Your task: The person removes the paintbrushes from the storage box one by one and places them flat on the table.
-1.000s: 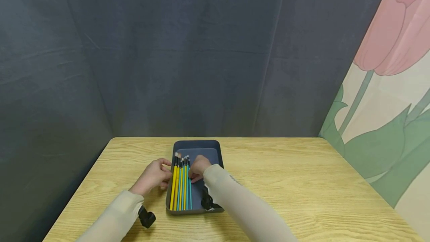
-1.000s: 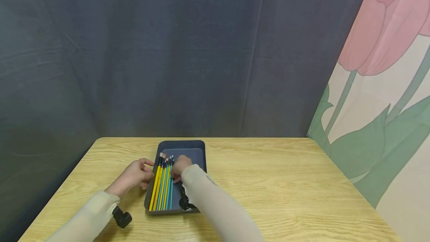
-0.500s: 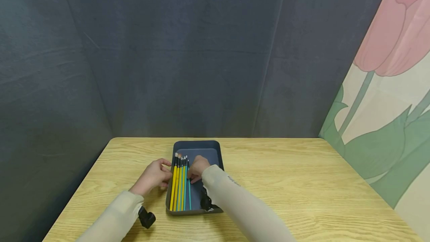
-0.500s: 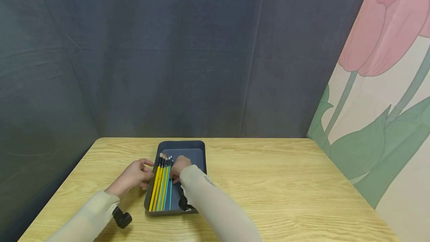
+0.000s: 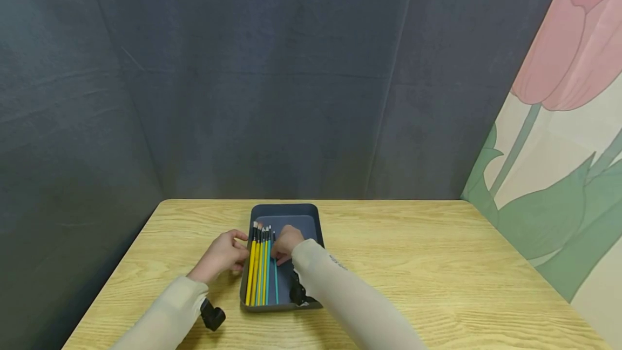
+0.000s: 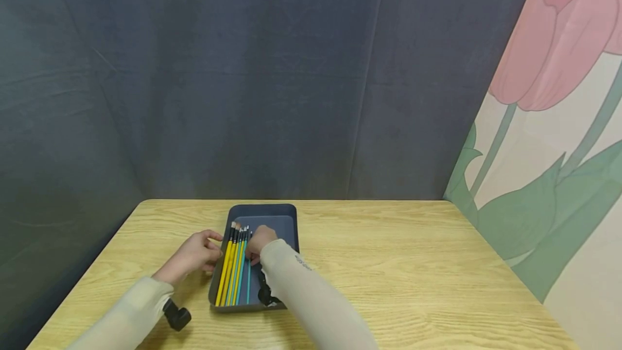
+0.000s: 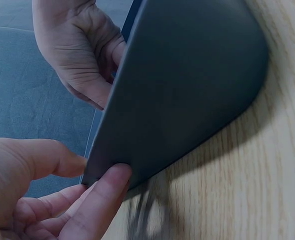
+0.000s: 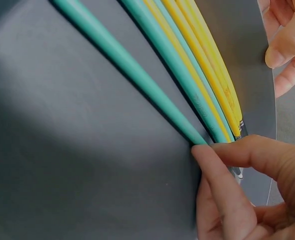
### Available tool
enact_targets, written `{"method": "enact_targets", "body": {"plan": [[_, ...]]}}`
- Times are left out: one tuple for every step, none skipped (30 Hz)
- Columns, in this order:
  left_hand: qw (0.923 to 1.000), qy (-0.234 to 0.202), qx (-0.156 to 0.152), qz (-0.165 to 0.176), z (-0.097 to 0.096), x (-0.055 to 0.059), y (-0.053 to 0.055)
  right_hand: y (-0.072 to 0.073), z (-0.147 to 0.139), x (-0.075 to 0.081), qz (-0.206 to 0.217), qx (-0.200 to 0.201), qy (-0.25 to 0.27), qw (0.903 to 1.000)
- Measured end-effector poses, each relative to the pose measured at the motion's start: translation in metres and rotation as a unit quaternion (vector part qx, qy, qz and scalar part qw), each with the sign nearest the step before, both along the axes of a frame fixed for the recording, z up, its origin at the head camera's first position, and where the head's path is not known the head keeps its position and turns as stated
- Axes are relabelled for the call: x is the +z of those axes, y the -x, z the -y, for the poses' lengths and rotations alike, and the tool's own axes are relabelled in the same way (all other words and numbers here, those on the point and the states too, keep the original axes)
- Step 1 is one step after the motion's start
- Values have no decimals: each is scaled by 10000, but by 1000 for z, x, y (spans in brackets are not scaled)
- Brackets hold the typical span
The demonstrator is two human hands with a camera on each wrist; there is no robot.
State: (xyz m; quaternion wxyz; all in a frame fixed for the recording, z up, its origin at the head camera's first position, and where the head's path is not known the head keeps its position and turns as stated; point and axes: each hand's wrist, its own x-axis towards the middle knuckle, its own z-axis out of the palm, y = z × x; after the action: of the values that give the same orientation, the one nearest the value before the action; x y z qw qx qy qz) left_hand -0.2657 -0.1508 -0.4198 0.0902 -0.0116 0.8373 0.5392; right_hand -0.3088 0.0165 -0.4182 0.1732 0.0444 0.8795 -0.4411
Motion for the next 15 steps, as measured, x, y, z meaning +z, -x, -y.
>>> {"method": "enact_targets", "body": {"plan": [[10000,4,4,-3,0,0,0,-1,0,1,19,-2,-11,10000],[10000,9,3,-6,0,-1,0,-2,0,3,37,-9,-16,10000],[10000,16,3,-7,0,-1,0,-2,0,3,58,-1,-24,10000],[10000,17,2,-8,0,-1,0,2,-1,-1,78,14,-38,10000],[10000,22,1,-9,0,-1,0,1,-1,-1,90,18,-36,10000],[10000,25,-2,-10,0,-1,0,1,-1,0,108,14,-28,9999],[10000,28,-6,-7,0,0,0,1,-1,0,127,13,-19,9999],[10000,22,-12,-3,0,0,0,2,-1,0,144,9,-8,9999],[10000,16,-15,1,0,0,0,2,-1,0,144,18,-4,9999],[10000,12,-15,0,0,0,0,2,-1,0,149,15,6,9999],[10000,2,-13,-1,0,1,0,2,-1,0,152,10,21,9999],[10000,-8,-14,-4,0,1,-1,2,-1,0,159,7,24,9999],[10000,-15,-11,-4,0,1,-1,3,-1,0,163,12,30,9999],[10000,-27,-12,-3,0,2,-1,3,-1,-1,156,15,33,9999],[10000,-26,-6,-6,0,2,-1,3,-1,-1,154,20,23,9999]]}}
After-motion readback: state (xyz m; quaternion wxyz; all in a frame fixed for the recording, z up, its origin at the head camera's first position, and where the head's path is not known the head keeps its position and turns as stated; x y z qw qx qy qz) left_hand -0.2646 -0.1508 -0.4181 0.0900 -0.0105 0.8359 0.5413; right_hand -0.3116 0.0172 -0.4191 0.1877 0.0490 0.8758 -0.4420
